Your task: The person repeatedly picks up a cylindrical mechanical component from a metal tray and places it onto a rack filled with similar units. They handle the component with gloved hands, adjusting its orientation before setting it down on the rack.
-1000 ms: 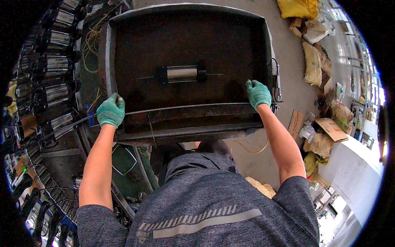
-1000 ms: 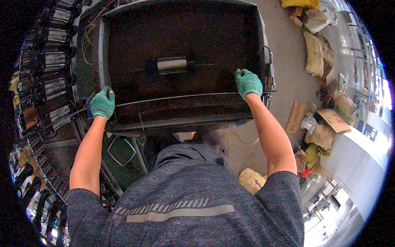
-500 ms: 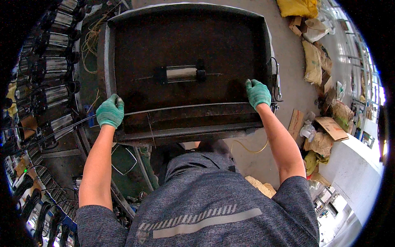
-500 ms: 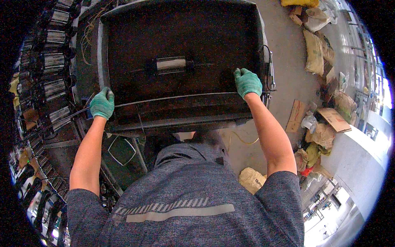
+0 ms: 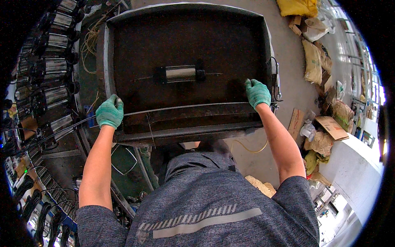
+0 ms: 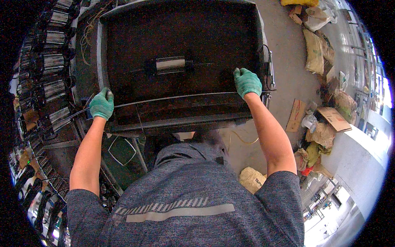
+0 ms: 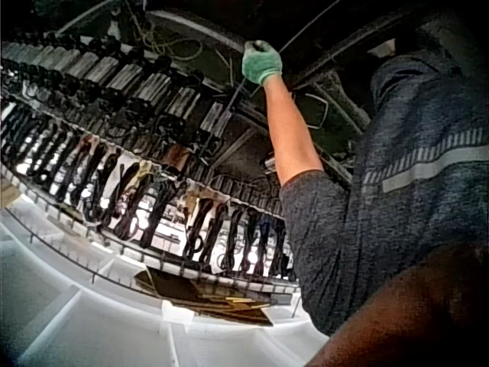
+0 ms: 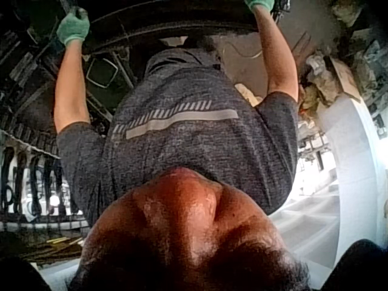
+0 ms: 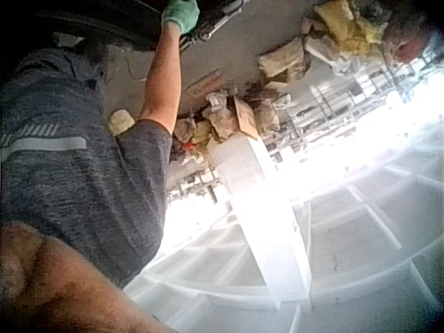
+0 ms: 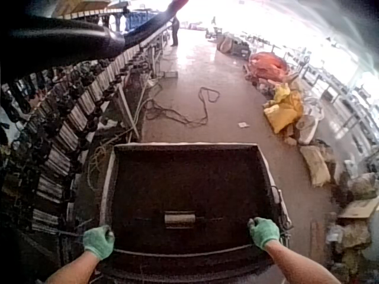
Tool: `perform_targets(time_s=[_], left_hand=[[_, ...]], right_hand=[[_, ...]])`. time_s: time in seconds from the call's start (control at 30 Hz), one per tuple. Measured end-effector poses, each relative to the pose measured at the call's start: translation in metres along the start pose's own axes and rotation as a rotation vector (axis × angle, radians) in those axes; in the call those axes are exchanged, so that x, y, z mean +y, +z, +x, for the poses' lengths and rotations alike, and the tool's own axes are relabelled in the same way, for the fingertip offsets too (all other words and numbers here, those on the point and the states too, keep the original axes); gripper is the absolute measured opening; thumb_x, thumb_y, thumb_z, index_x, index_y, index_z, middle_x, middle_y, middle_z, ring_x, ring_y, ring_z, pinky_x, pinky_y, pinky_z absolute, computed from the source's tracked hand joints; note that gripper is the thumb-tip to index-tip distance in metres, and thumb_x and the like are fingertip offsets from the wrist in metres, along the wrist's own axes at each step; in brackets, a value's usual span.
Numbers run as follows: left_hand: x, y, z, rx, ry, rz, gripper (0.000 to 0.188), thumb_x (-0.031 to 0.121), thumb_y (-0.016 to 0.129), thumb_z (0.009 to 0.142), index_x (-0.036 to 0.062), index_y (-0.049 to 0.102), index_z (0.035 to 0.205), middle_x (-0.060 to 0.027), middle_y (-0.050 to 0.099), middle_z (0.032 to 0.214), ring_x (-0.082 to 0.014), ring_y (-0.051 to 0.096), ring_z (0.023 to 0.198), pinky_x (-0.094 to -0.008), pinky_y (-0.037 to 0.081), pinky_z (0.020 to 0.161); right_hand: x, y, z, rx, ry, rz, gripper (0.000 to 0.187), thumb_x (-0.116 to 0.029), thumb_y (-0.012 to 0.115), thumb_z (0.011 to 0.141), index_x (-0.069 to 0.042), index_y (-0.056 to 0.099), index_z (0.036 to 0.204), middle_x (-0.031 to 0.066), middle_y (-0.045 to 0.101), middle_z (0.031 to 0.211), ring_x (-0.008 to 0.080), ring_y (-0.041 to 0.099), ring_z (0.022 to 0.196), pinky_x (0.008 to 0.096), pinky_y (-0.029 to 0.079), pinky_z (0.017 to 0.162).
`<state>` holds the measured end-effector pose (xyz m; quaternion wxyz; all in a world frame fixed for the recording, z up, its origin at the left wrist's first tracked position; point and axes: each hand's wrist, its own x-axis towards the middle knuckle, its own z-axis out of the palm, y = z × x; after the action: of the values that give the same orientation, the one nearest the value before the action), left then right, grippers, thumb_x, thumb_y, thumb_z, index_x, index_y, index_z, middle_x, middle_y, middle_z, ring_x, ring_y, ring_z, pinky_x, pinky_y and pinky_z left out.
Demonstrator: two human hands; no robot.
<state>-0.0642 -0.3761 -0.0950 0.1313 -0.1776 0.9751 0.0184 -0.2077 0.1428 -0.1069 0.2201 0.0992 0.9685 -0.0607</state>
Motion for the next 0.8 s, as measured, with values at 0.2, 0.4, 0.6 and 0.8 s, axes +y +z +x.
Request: perform_targets(time_s=[0.2,0.4,0.6,0.8], left_hand=[[-0.0001,0.0012,-0.0008,0.035,0.025,-0.012,0.039,0.042,0.050,0.100,0.0140,0.072,0.116,-0.0205,0.073,0.097,-0.0415,0.070,0.091,-0.0513,0.054,0.081],[0.0030,-0.0028,-0.0011,0.028,0.026,-0.035,0.037,0.041,0.050,0.099,0.0144,0.072,0.112,-0.0202,0.073,0.094,-0.0423,0.069,0.089,-0.0520,0.054,0.078],[0.0037,-0.0025,-0.0011,0.027,0.019,-0.027,0.037,0.041,0.050,0.099,0.0137,0.072,0.112,-0.0203,0.073,0.094,-0.0417,0.069,0.089,-0.0516,0.054,0.079],[0.0023,-0.0022,0.0000,0.010,0.033,-0.007,0.039,0.041,0.050,0.099,0.0123,0.072,0.115,-0.0205,0.073,0.095,-0.0411,0.070,0.090,-0.0509,0.054,0.080]], right_hand=[[0.0010,0.0013,0.0009,0.007,-0.003,-0.001,0.047,-0.051,0.045,0.102,-0.015,0.072,0.117,0.0183,0.071,0.116,0.0412,0.065,0.111,0.0517,0.052,0.094],[-0.0008,-0.0009,-0.0004,0.004,0.005,0.017,0.047,-0.051,0.045,0.102,-0.015,0.072,0.118,0.0182,0.071,0.116,0.0412,0.065,0.111,0.0513,0.052,0.094],[0.0003,-0.0004,0.0000,0.006,-0.001,0.004,0.047,-0.051,0.045,0.102,-0.015,0.072,0.115,0.0181,0.072,0.115,0.0415,0.066,0.109,0.0516,0.053,0.093],[0.0021,0.0020,0.0014,0.010,-0.004,0.000,0.047,-0.051,0.045,0.102,-0.014,0.072,0.112,0.0183,0.072,0.113,0.0420,0.066,0.109,0.0519,0.053,0.092]])
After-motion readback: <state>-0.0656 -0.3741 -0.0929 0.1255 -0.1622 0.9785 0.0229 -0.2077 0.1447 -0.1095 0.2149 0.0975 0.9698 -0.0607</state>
